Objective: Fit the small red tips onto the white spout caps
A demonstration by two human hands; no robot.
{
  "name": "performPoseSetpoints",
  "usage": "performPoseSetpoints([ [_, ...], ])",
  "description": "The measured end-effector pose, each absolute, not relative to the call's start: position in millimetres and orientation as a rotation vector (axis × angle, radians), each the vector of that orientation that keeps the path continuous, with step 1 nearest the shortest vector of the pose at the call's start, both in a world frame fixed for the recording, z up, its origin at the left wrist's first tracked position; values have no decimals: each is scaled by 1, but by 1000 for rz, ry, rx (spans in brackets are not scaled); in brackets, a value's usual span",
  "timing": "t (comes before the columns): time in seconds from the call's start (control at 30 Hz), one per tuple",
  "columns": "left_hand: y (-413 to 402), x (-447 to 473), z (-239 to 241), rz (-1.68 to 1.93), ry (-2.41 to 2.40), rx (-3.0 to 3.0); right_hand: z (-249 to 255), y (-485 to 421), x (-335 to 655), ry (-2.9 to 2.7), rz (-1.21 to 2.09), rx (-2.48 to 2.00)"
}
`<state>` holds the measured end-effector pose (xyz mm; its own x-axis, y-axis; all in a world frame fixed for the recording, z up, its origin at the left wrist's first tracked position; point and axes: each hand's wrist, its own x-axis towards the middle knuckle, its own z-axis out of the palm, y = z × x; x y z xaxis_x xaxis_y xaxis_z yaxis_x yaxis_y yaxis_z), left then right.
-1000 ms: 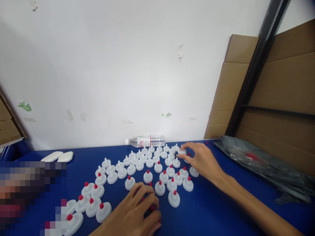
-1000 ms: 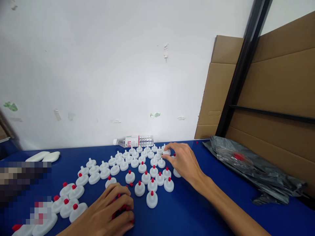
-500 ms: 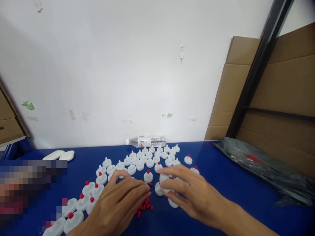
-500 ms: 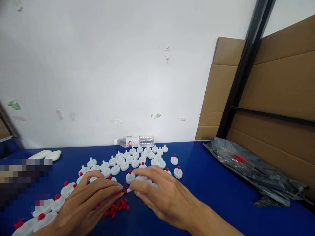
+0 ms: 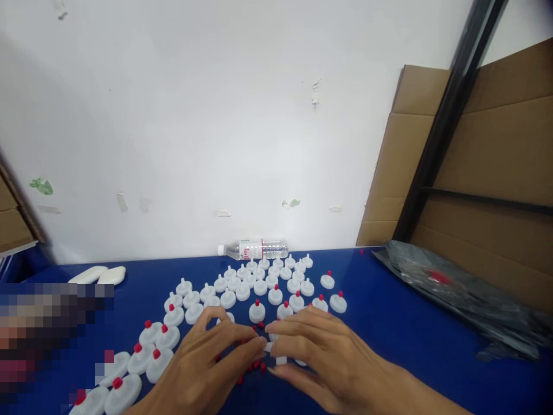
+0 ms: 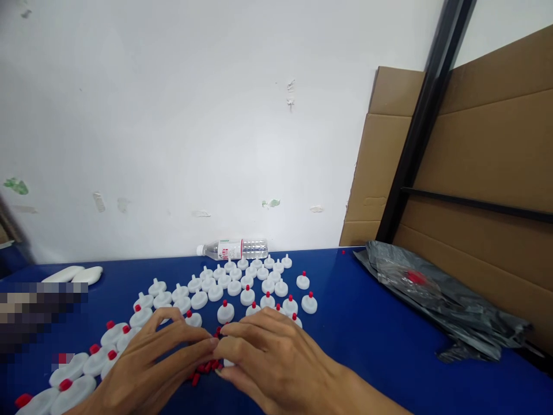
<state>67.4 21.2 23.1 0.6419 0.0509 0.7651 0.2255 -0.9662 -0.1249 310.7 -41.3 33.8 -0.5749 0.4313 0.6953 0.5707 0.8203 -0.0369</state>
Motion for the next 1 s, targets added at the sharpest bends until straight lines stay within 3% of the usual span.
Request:
performPoseSetpoints([
  [1.0,11,74,21,-1077,-464,-2875,17,-41,298,-2184,-311,-588],
])
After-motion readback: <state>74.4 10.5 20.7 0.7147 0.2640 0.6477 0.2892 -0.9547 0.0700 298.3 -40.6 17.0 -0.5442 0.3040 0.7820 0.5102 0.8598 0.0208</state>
